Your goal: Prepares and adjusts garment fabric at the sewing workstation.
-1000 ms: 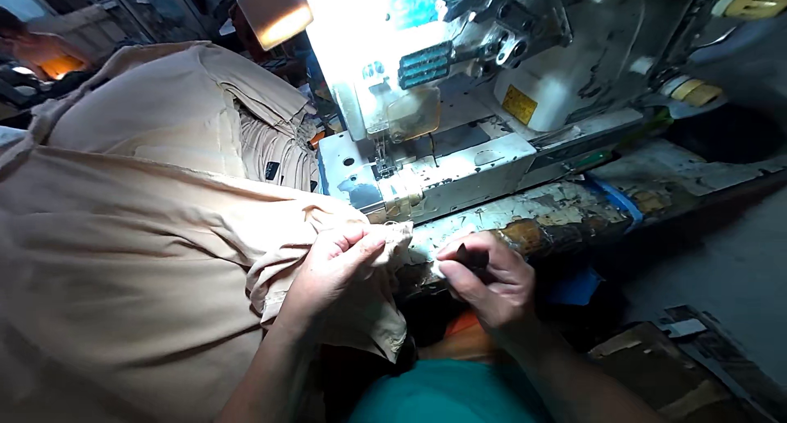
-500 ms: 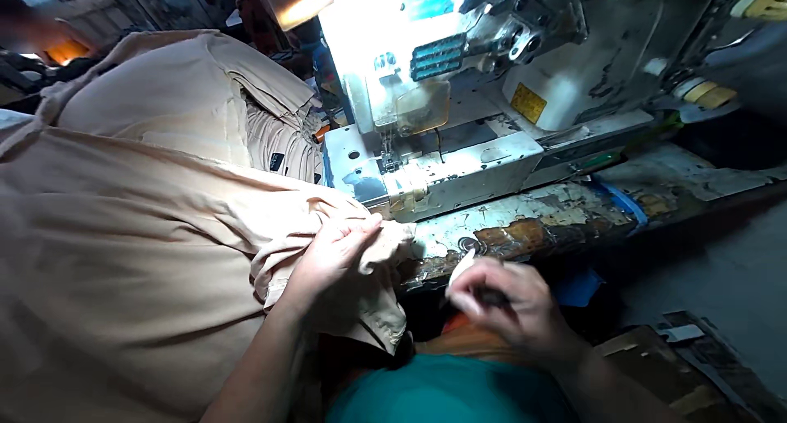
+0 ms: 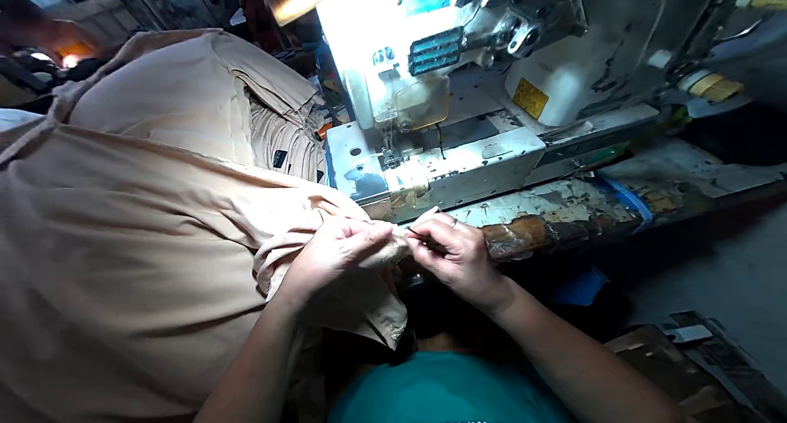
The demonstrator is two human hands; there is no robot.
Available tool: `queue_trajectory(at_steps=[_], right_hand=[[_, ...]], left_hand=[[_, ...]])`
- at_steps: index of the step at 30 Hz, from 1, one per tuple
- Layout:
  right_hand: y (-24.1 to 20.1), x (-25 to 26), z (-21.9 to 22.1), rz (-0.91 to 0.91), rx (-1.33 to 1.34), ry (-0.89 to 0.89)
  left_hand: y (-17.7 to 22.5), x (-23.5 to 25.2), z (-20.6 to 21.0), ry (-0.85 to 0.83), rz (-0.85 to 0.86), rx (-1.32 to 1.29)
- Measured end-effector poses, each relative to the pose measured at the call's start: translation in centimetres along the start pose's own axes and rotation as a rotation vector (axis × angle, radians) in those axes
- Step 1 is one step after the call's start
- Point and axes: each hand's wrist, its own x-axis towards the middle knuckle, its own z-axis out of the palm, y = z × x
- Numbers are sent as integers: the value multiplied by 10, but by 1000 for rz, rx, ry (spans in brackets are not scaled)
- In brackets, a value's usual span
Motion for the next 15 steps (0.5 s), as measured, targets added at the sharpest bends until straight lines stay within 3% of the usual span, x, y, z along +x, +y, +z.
queue_trajectory(at_steps=[6,8,12,15], right_hand=[[29,-11,-57,147,-492,82],[35,-14,-68,180,-618,-7],[42,-15,-78,240,-856,-390],[33,-10,-74,64,-761,-362]], left_hand=[[-12,-4,-7,104,14,-33],[-13,0,-7,75,3,-82],[-9,0,-5,51,-9,-140],[-8,-2,-5,56,2,-144]])
